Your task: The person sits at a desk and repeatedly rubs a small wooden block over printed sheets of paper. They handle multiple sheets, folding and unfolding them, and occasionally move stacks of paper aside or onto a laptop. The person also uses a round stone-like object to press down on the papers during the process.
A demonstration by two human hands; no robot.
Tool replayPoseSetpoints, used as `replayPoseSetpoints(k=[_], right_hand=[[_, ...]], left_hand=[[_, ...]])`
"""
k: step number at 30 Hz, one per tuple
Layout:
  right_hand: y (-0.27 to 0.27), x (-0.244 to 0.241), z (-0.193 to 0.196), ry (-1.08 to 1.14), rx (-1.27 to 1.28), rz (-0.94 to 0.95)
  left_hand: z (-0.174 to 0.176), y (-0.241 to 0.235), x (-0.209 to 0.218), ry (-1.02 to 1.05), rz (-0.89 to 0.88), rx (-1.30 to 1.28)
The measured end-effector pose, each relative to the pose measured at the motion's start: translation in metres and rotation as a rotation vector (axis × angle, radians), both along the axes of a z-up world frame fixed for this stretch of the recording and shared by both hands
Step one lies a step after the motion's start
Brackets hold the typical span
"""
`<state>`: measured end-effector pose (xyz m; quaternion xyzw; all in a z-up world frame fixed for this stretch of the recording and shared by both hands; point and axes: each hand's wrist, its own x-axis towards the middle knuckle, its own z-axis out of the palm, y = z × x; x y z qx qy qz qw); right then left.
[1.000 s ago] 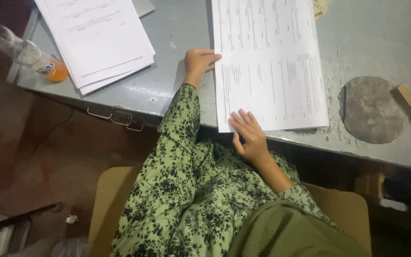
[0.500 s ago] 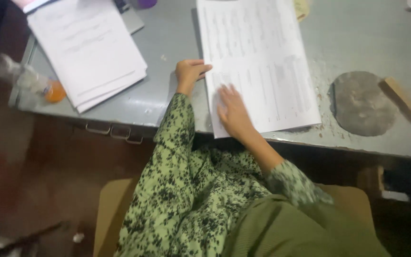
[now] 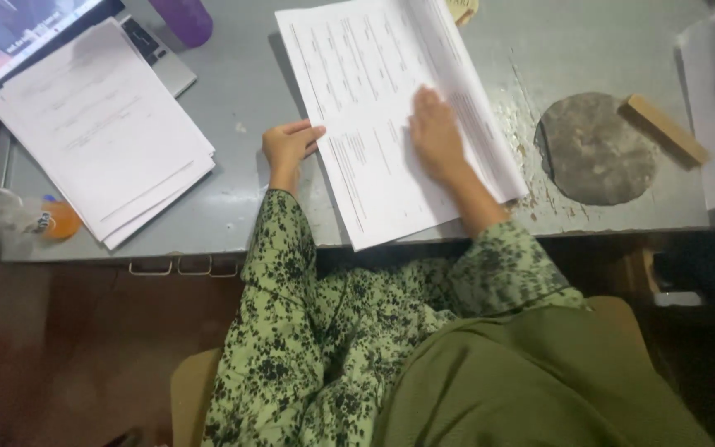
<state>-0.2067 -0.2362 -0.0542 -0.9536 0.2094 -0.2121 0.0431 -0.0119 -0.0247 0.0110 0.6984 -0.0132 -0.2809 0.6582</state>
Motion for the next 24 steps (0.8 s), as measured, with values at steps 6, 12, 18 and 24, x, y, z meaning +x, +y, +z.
replayPoseSetpoints(k=[6,12,18,24], right_hand=[[-0.054,-0.047,0.021,0.111,0.202,-0.158],[-0.097,-0.05,-0.004,0.03,-0.013,-0.009],[-0.102,-0.059,0.004,0.117,0.131,-0.028],[-0.09,-0.057,0.006,0.012,-0.011,-0.044]], left_hand=[[0.019,0.003,-0.009,-0.018,0.016,0.059],[-0.01,-0.005,0.007,0.03,0.042,0.033],[0.003,-0.002,0.004,0.107,0.028,-0.021],[0.005,-0.004,0.005,0.102,0.021,-0.009]])
